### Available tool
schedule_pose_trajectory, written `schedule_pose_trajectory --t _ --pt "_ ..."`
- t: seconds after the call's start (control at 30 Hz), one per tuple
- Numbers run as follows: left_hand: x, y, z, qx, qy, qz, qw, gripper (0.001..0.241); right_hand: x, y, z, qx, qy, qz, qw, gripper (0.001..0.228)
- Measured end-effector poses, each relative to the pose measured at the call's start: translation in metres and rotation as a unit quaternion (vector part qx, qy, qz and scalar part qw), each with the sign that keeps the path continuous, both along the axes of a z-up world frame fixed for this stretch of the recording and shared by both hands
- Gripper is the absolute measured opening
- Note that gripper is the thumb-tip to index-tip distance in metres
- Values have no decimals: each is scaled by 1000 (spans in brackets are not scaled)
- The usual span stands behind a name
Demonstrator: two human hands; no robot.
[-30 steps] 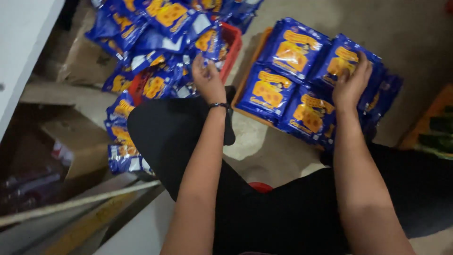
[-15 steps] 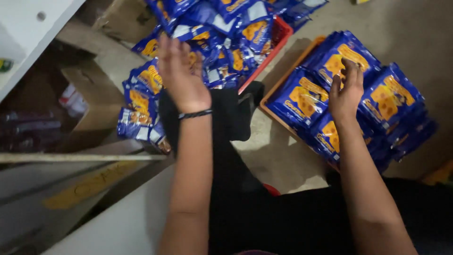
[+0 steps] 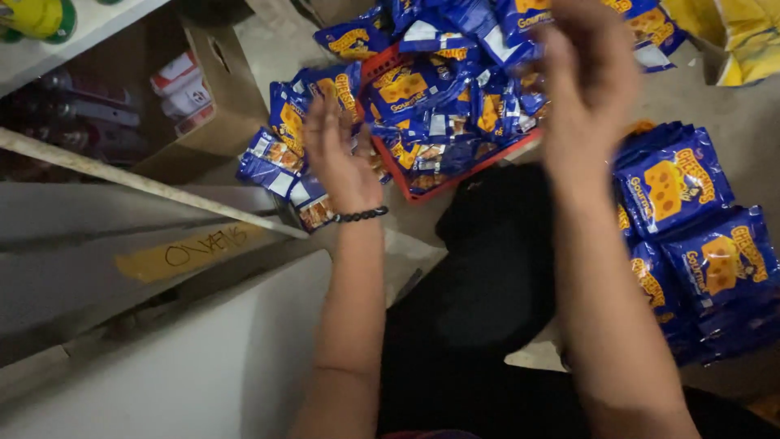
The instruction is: Organizing and stacking snack bags from a crate onto a floor pile.
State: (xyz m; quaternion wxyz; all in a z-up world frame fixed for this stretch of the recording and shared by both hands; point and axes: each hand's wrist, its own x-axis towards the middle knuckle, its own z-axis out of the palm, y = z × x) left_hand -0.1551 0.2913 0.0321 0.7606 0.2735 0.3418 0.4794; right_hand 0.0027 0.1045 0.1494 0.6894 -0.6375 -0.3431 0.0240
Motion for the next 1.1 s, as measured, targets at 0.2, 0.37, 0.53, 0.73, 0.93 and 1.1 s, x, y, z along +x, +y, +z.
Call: schedule_pose_trajectory --t 0.2,0.37,0.53,0.73,0.93,1.1 --pt "28 20 -72 -77 49 28 995 33 8 139 -76 -24 320 39 946 27" --pt "39 49 -181 -42 159 41 986 26 12 138 -229 -71 410 43 908 18" --pt "40 81 -351 113 313 24 943 25 31 97 -332 -227 428 -9 875 19" --pt "44 108 -366 147 447 -58 881 26 25 88 -407 -348 245 12 905 28" --pt "47 90 -322 150 554 -120 810 28 -1 100 -374 -430 216 77 873 41" --pt "37 64 -305 175 507 -129 834 26 1 100 -323 -517 -3 37 855 88"
